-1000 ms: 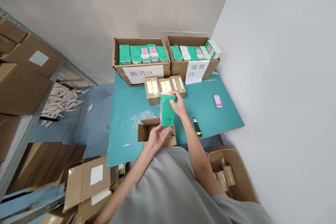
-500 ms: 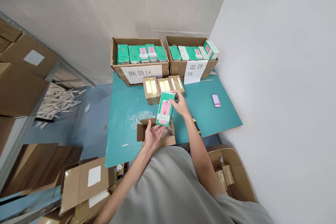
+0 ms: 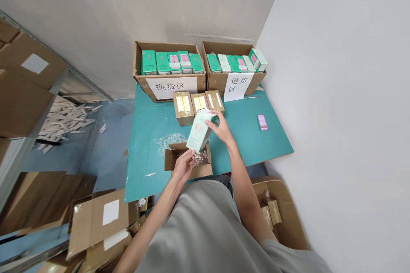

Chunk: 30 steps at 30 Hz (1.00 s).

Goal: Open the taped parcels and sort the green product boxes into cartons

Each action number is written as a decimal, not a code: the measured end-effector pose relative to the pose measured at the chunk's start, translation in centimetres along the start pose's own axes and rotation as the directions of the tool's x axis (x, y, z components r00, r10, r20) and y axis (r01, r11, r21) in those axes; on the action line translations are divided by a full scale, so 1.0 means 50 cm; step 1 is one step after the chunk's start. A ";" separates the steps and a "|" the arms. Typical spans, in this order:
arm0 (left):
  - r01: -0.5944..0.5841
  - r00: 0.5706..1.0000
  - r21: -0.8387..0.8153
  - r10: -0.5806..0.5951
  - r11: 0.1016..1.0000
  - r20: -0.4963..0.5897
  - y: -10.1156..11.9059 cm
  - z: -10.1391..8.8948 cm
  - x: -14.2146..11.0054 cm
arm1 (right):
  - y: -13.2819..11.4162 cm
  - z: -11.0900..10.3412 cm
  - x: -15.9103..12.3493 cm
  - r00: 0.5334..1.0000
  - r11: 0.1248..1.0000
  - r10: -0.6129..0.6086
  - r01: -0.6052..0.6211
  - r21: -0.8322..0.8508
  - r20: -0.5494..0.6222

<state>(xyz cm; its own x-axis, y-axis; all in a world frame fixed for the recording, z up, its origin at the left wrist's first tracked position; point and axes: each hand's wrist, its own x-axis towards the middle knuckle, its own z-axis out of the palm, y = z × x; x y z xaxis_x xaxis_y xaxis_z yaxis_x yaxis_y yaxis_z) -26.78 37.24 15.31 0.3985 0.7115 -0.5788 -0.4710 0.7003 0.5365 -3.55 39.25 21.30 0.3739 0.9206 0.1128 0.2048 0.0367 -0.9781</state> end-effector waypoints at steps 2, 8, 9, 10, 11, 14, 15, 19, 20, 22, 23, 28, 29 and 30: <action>0.004 1.000 0.000 -0.004 1.000 0.016 -0.003 0.000 -0.002 | -0.009 0.005 -0.006 1.000 1.000 0.001 -0.001 -0.007 -0.012; 0.082 0.991 -0.177 -0.099 0.981 -0.089 -0.006 0.000 0.006 | -0.037 0.011 -0.011 0.999 0.996 -0.034 0.035 -0.079 0.018; 0.094 0.989 -0.187 -0.113 0.978 -0.091 -0.006 -0.001 0.008 | -0.038 0.010 -0.009 0.999 0.996 -0.037 0.039 -0.086 0.024; 0.104 0.988 -0.191 -0.124 0.976 -0.092 -0.007 -0.002 0.010 | -0.037 0.008 -0.008 0.999 0.995 -0.037 0.039 -0.093 0.026; 0.111 0.987 -0.189 -0.131 0.976 -0.095 -0.008 -0.003 0.012 | -0.036 0.006 -0.005 0.999 0.994 -0.037 0.039 -0.102 0.024; 0.104 0.988 -0.152 -0.120 0.983 -0.099 -0.009 -0.006 0.015 | -0.028 -0.003 0.002 0.999 0.990 -0.044 0.045 -0.131 0.009; 0.089 0.990 -0.131 -0.102 0.987 -0.095 -0.009 -0.007 0.016 | -0.027 -0.005 0.004 0.999 0.989 -0.050 0.050 -0.137 0.005; 0.016 0.999 -0.029 -0.017 0.999 -0.035 -0.010 -0.011 0.016 | -0.036 -0.001 0.006 0.998 0.988 -0.064 0.063 -0.139 -0.006; 0.006 1.000 -0.010 -0.007 1.000 -0.029 -0.012 -0.010 0.015 | -0.040 0.004 0.005 0.998 0.988 -0.064 0.062 -0.142 -0.009; 0.000 1.000 0.013 0.001 1.000 -0.031 -0.015 -0.009 0.014 | -0.047 0.017 0.006 0.998 0.988 -0.065 0.062 -0.144 -0.014; 0.002 0.999 0.016 -0.002 1.000 -0.035 -0.016 -0.008 0.014 | -0.049 0.024 0.008 0.998 0.988 -0.064 0.062 -0.139 -0.010; 0.035 0.993 -0.114 -0.047 0.993 -0.105 -0.007 -0.010 0.017 | -0.043 0.047 0.025 0.997 0.993 -0.059 0.064 -0.095 0.048; 0.052 0.991 -0.147 -0.069 0.988 -0.116 -0.002 -0.011 0.018 | -0.041 0.048 0.029 0.997 0.994 -0.059 0.064 -0.086 0.056; 0.074 0.988 -0.172 -0.096 0.982 -0.123 0.002 -0.013 0.018 | -0.039 0.048 0.032 0.996 0.995 -0.058 0.062 -0.072 0.063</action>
<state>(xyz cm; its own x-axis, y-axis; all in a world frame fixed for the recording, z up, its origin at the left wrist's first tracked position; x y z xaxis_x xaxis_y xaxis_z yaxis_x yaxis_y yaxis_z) -26.98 37.93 14.45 0.3416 0.6284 -0.6988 -0.5686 0.7302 0.3788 -5.52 41.59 22.95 0.3034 0.9397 0.1576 0.2920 0.0658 -0.9542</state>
